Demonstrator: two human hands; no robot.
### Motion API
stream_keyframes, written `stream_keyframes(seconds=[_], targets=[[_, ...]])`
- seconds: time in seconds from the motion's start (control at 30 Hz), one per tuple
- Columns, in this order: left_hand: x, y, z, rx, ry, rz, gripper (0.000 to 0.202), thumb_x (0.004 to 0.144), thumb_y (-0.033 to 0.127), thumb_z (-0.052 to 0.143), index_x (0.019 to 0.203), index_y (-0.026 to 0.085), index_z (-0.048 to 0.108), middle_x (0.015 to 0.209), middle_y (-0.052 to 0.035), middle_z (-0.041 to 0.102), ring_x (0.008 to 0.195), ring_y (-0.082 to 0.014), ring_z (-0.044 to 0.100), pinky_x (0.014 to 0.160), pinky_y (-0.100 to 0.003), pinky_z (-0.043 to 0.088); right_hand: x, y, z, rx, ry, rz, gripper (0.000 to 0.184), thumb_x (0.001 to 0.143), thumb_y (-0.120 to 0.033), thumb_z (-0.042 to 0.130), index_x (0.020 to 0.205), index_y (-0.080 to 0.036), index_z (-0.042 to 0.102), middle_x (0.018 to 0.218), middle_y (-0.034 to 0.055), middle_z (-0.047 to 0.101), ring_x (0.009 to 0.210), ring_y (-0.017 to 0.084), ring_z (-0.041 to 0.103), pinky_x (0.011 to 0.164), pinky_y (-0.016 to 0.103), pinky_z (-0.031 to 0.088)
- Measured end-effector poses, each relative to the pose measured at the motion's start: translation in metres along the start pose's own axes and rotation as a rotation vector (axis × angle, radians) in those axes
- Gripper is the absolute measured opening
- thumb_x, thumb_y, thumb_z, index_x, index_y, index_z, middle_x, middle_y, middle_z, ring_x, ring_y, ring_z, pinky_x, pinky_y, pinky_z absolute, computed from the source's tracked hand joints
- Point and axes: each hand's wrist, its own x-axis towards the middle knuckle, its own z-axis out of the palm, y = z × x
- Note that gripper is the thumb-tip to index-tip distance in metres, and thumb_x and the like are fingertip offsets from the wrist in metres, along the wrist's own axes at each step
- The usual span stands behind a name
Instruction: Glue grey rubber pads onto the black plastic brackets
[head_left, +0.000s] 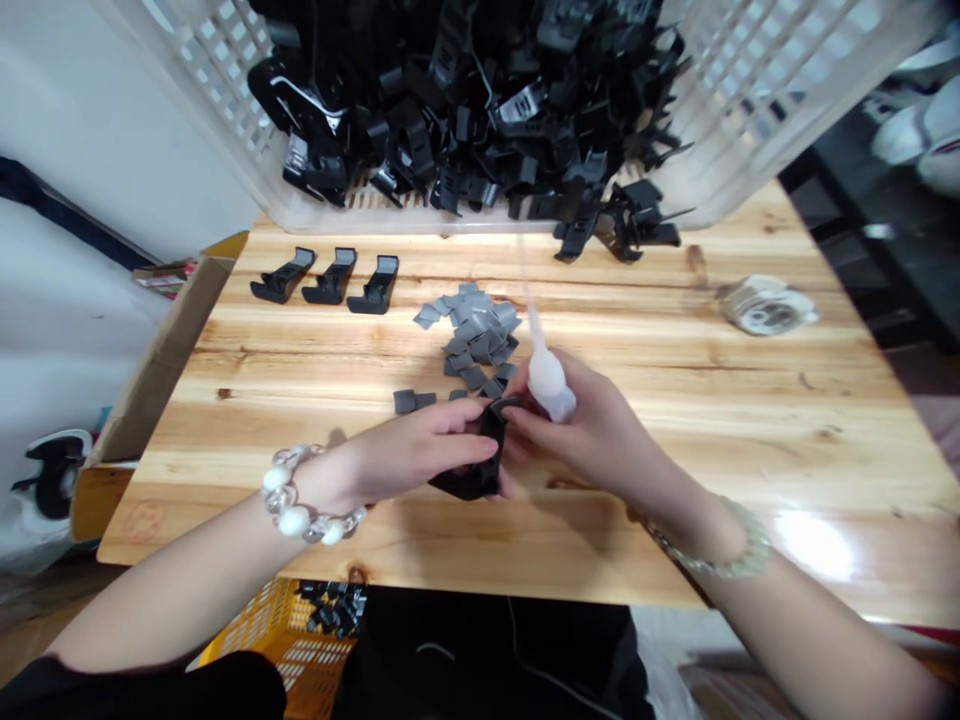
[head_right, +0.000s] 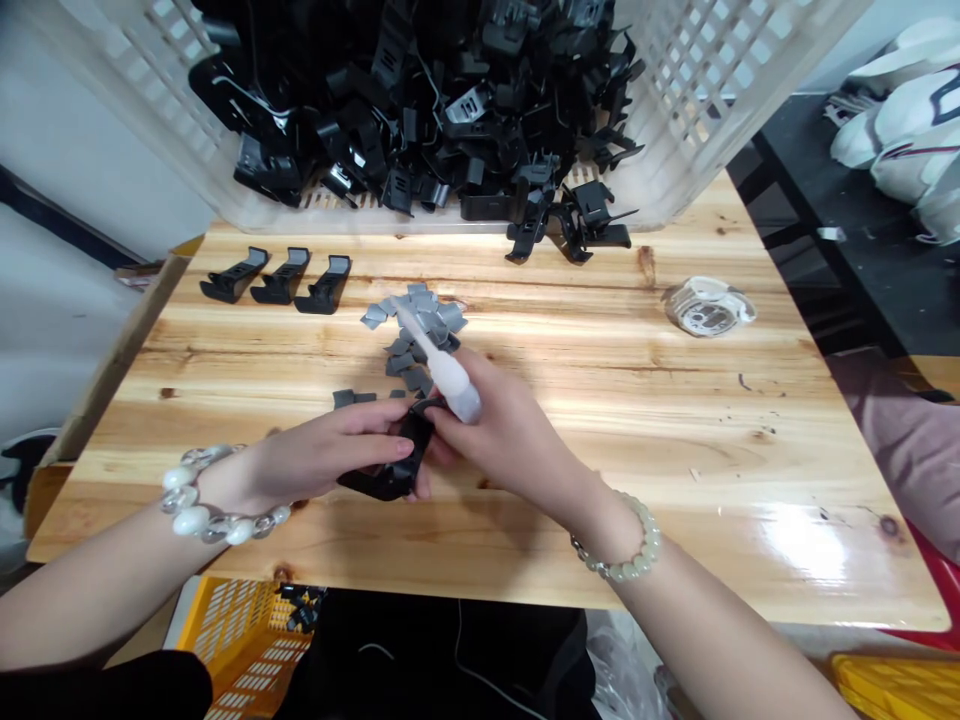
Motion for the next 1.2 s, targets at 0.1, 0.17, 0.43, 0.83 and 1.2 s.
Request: stream_keyframes(seconds=[0.1, 0.17, 0.43, 0.83, 1.2], targets=[[0.0, 0.004, 0.005, -0.03, 0.104, 0.042, 0.009, 0.089, 0.02, 0.057, 0.091, 0.015, 0.063, 0.074, -0.0036, 0.067, 0.069, -0.0134, 0.063, 0.067, -0.026, 0.049, 0.001, -0.003, 0.003, 0.173, 0.065, 0.049, 0.017, 0.076, -0.021, 0.072, 0.084, -0.023, 0.056, 0.082, 0.0002, 0.063, 0.069, 0.015, 0.057, 0.062, 0.03, 0.046], [0.001, 0.007, 0.009, -0.061, 0.193, 0.104, 0.007, 0.087, 0.022, 0.059, 0.09, 0.015, 0.059, 0.074, -0.0017, 0.063, 0.065, -0.0114, 0.059, 0.063, -0.024, 0.048, 0.003, -0.004, 0.004, 0.202, 0.094, 0.042, 0.018, 0.074, -0.017, 0.072, 0.081, -0.022, 0.056, 0.083, -0.0002, 0.063, 0.071, 0.014, 0.058, 0.064, 0.03, 0.047], [0.008, 0.0, 0.011, 0.017, 0.246, 0.248, 0.024, 0.087, 0.034, 0.066, 0.098, 0.017, 0.054, 0.073, 0.0012, 0.059, 0.065, -0.011, 0.057, 0.062, -0.024, 0.05, -0.001, -0.004, 0.012, 0.163, 0.046, 0.016, 0.016, 0.076, -0.01, 0.065, 0.084, -0.022, 0.058, 0.083, -0.001, 0.066, 0.07, 0.014, 0.064, 0.068, 0.03, 0.05], [0.003, -0.004, 0.01, 0.273, 0.386, 0.239, 0.044, 0.083, 0.033, 0.071, 0.12, 0.021, 0.051, 0.088, -0.0013, 0.065, 0.073, -0.0137, 0.063, 0.072, -0.029, 0.052, -0.003, -0.002, 0.012, 0.142, 0.023, 0.019, 0.015, 0.075, -0.011, 0.065, 0.084, -0.022, 0.06, 0.087, 0.0005, 0.066, 0.08, 0.016, 0.063, 0.073, 0.031, 0.05], [-0.003, -0.002, 0.013, 0.596, 0.521, 0.44, 0.034, 0.086, 0.029, 0.067, 0.117, 0.022, 0.056, 0.118, -0.0071, 0.065, 0.106, -0.0227, 0.063, 0.093, -0.035, 0.048, 0.004, 0.002, 0.011, 0.267, 0.06, 0.04, 0.017, 0.074, -0.015, 0.07, 0.083, -0.022, 0.057, 0.092, 0.0005, 0.066, 0.085, 0.016, 0.062, 0.079, 0.032, 0.051]])
